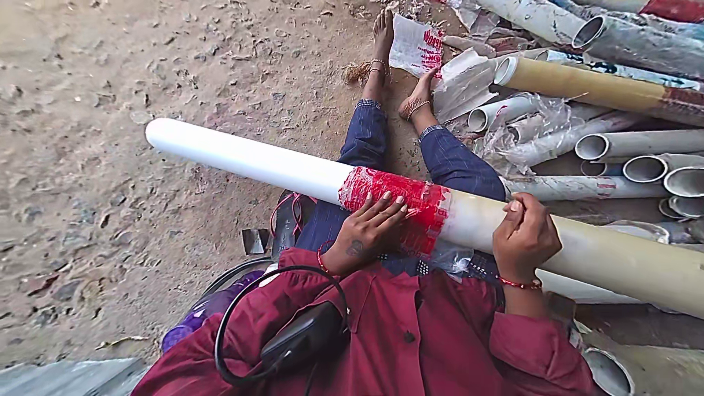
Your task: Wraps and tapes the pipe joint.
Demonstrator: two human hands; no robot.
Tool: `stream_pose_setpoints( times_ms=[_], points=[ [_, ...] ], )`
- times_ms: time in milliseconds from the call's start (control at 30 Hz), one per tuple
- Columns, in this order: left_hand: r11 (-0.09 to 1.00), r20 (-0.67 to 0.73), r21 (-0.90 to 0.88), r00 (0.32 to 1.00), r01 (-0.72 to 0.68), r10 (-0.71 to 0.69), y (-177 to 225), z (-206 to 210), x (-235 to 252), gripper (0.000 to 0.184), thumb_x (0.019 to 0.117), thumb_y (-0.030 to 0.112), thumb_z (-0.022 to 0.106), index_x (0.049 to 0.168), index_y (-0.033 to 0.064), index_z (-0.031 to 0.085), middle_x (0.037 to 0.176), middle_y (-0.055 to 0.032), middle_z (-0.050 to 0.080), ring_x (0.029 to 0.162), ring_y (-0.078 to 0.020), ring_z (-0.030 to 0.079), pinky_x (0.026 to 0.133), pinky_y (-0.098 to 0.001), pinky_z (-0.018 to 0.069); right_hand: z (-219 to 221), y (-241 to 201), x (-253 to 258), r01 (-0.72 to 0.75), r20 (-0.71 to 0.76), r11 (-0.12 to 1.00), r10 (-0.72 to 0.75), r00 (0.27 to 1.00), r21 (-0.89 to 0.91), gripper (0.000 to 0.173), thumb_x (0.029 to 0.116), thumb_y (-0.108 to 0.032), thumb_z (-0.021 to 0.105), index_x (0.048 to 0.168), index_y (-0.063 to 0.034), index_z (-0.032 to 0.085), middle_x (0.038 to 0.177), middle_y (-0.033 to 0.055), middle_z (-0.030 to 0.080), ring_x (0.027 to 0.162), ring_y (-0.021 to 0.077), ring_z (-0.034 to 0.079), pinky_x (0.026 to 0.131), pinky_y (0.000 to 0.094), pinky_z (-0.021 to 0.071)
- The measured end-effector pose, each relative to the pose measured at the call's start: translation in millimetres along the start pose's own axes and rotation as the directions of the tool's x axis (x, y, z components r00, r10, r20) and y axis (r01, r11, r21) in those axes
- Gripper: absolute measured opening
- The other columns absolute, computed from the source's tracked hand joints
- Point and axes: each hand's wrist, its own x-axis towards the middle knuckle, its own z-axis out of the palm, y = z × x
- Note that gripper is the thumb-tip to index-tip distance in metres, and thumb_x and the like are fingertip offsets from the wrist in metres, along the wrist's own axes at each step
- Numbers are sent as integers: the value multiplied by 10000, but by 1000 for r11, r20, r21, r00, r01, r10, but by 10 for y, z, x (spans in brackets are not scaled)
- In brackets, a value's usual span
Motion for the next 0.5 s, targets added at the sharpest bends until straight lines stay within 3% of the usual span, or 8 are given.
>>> stream_pose_setpoints(
  times_ms=[133,167,200,233,300,367,433,500],
  points=[
    [1000,101,-15,995,14,-12,23,-138,165,275,1038,217,550,1113,72,772,1223,-103,749,1198,-271,696,1024,-409,548,75,-21,-40,30,-11,1000,-30,999,6,224,1040,-70,513,1043,13,721,796,185,709,689,327,675,618,391,506],
    [998,144,-28,988,52,-47,35,-173,225,313,1033,294,554,1123,80,764,1222,-112,739,1151,-271,713,948,-410,583,94,-20,-46,40,-17,999,-40,999,10,219,1040,-73,518,1042,8,722,795,179,710,682,319,671,613,384,504],
    [995,191,-37,978,94,-86,46,-209,291,395,1016,401,557,1144,81,750,1197,-122,728,1038,-273,737,797,-420,609,117,-24,-50,44,-21,999,-44,999,12,219,1042,-80,522,1045,4,725,796,175,713,672,312,668,605,379,501],
    [989,226,-50,966,140,-126,58,-234,366,513,979,507,563,1177,64,730,1135,-133,719,870,-281,732,625,-436,580,144,-34,-45,42,-22,999,-42,999,13,225,1045,-90,521,1048,1,727,791,170,714,658,309,664,595,381,495],
    [977,263,-2,943,213,-205,103,-236,539,672,912,581,615,1292,29,679,969,-140,691,667,-289,679,478,-447,501,176,-59,-13,24,9,1000,-24,1000,13,257,1051,-108,490,1072,1,722,804,178,720,664,322,679,602,405,502],
    [967,277,119,928,226,-251,128,-141,691,661,916,530,657,1342,25,659,949,-154,681,700,-305,684,504,-439,508,191,-79,40,1,54,1000,-2,999,13,303,1051,-130,452,1095,13,716,838,196,732,700,344,704,621,436,520],
    [974,263,161,944,160,-199,102,-3,765,477,965,398,651,1236,11,719,978,-175,678,796,-336,681,556,-439,517,216,-81,78,13,69,1000,-14,998,14,318,1048,-124,438,1091,29,714,852,212,733,717,358,709,627,453,521],
    [984,218,173,973,44,-82,65,97,740,275,993,189,613,1131,-6,751,974,-164,689,767,-322,670,547,-412,501,246,-82,72,34,41,999,-33,999,-15,319,1042,-106,433,1070,32,720,843,210,736,717,356,716,625,453,523]
  ],
)
